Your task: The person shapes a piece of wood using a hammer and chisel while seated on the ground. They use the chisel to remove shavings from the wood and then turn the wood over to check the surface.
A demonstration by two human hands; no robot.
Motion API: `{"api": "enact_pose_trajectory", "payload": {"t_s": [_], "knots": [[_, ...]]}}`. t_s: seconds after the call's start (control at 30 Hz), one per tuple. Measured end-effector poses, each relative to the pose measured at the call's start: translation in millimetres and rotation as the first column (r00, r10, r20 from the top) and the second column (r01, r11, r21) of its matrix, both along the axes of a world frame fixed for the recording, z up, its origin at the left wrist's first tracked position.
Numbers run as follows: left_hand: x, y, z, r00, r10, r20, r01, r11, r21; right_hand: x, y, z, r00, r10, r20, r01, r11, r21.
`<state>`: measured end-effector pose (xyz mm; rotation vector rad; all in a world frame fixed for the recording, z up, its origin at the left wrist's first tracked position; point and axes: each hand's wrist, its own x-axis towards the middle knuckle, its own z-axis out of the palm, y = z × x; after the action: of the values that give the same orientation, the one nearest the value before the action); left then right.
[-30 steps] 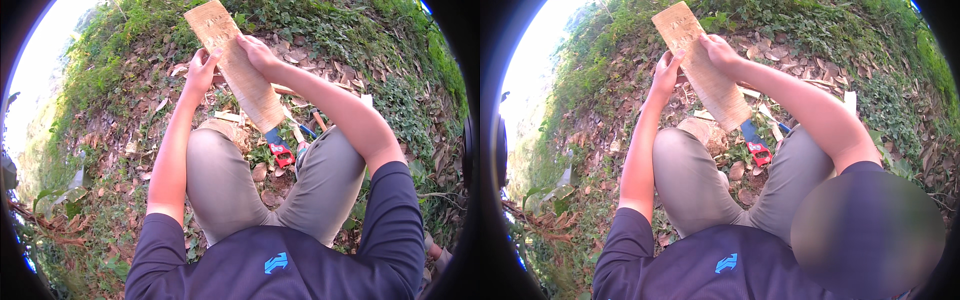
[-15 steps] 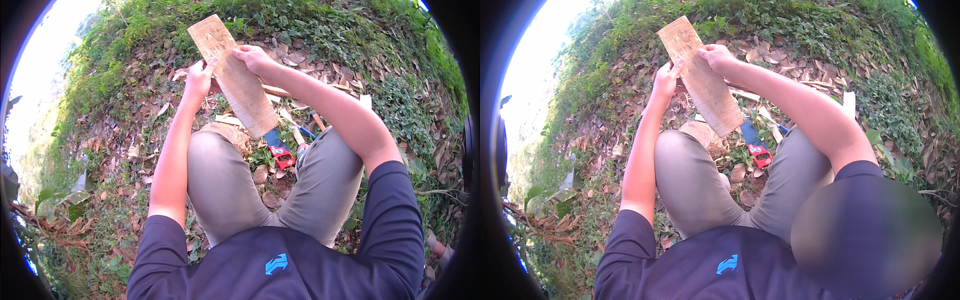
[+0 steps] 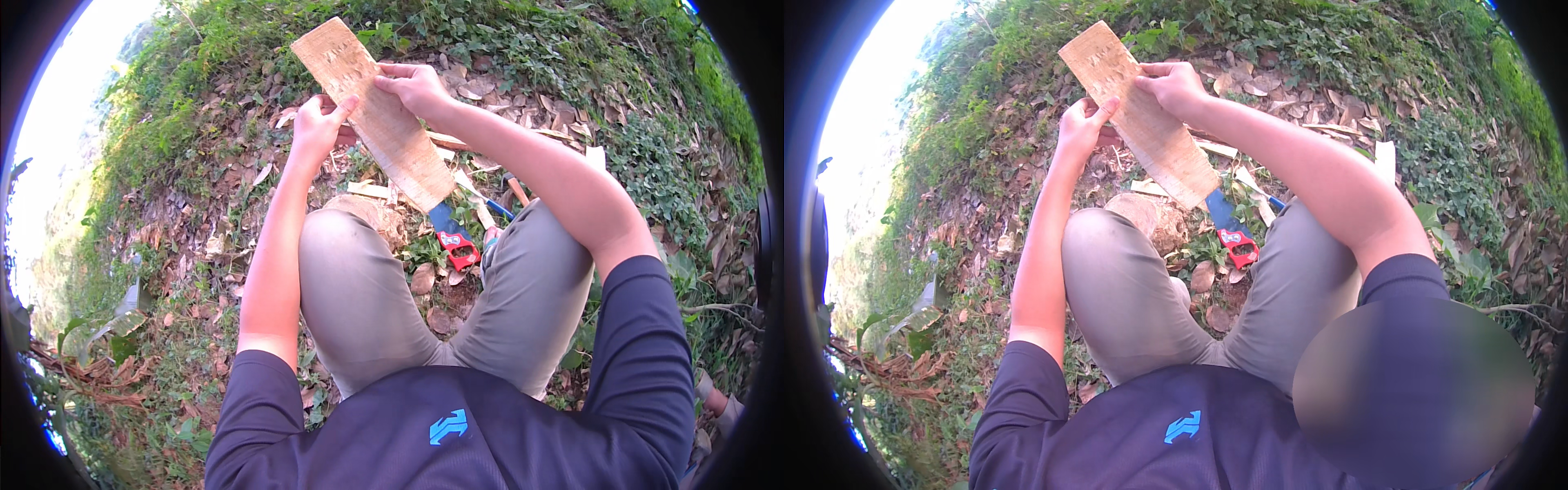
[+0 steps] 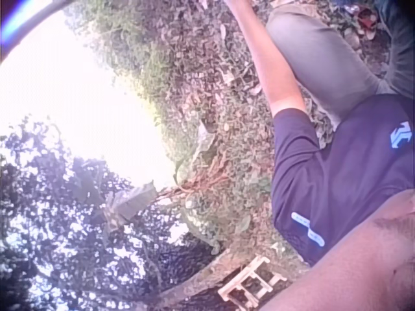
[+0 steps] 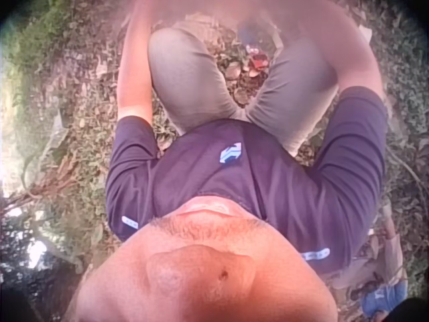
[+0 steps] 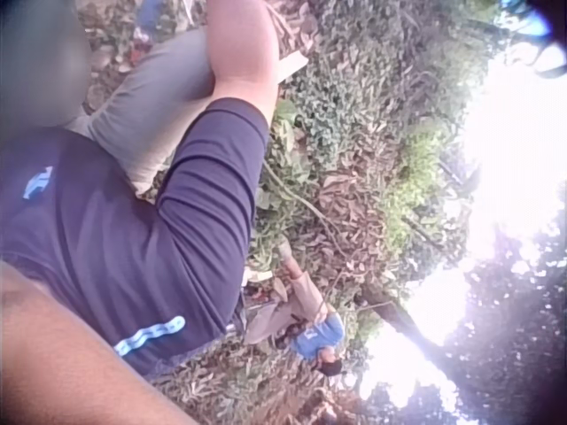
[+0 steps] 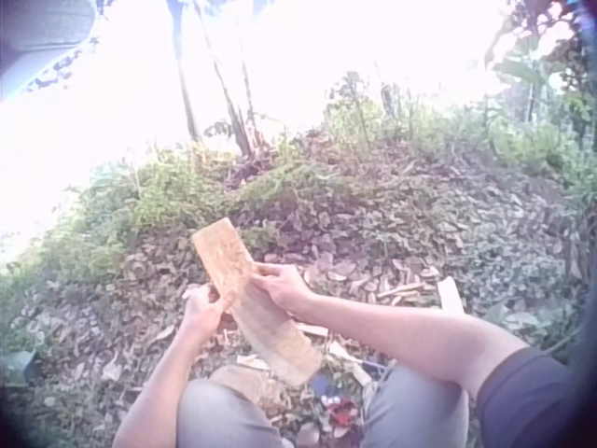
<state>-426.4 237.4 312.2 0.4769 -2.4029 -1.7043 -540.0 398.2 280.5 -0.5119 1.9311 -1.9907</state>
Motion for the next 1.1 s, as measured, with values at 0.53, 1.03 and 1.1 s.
{"api": "enact_pose_trajectory", "payload": {"t_s": [0.53, 1.03, 1.1], "knots": [[-6, -2, -13, 0.971, 0.033, -0.237, -0.047, 0.997, -0.053, -5, -2, -1, 0.991, 0.135, -0.022, -0.136, 0.971, -0.198], [-5, 0, -12, 0.978, -0.045, -0.205, 0.055, 0.998, 0.043, -15, 2, -5, 0.982, 0.119, -0.147, -0.146, 0.971, -0.191], [-6, -1, -11, 0.976, -0.044, -0.211, 0.059, 0.996, 0.065, -17, 2, -10, 0.987, 0.121, -0.109, -0.143, 0.963, -0.227]]}}
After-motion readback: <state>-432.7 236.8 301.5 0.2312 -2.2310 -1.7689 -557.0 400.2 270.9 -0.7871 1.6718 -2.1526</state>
